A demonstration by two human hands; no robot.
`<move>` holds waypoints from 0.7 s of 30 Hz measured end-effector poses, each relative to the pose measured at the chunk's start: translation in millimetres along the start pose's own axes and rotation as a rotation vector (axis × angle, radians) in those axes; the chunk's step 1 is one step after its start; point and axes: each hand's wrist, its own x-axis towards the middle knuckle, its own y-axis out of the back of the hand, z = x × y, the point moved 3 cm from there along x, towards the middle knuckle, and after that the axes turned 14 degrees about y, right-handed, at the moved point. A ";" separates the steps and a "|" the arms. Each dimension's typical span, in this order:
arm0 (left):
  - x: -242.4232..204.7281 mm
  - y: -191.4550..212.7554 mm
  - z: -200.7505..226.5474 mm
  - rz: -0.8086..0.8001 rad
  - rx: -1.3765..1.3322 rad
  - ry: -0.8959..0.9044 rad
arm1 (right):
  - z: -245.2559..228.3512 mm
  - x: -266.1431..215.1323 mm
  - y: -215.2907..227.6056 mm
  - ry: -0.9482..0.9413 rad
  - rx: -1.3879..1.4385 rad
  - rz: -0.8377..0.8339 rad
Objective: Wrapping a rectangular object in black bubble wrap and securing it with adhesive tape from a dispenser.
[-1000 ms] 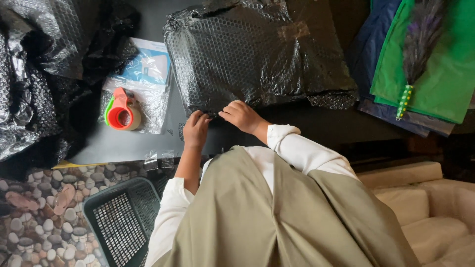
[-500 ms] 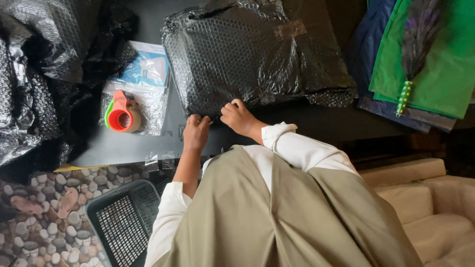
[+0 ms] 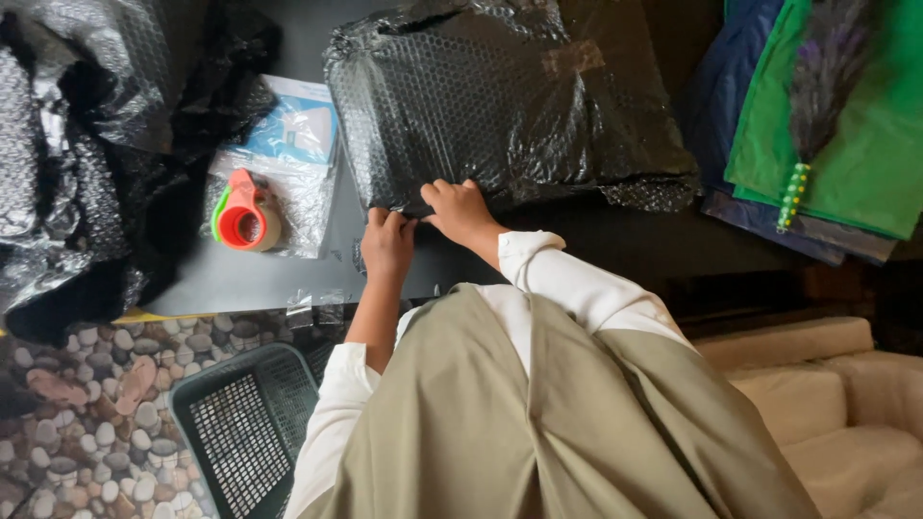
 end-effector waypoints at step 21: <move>-161.3 19.0 -244.2 0.230 -1.105 1.683 | 3.2 9.6 4.8 -0.111 0.110 -0.163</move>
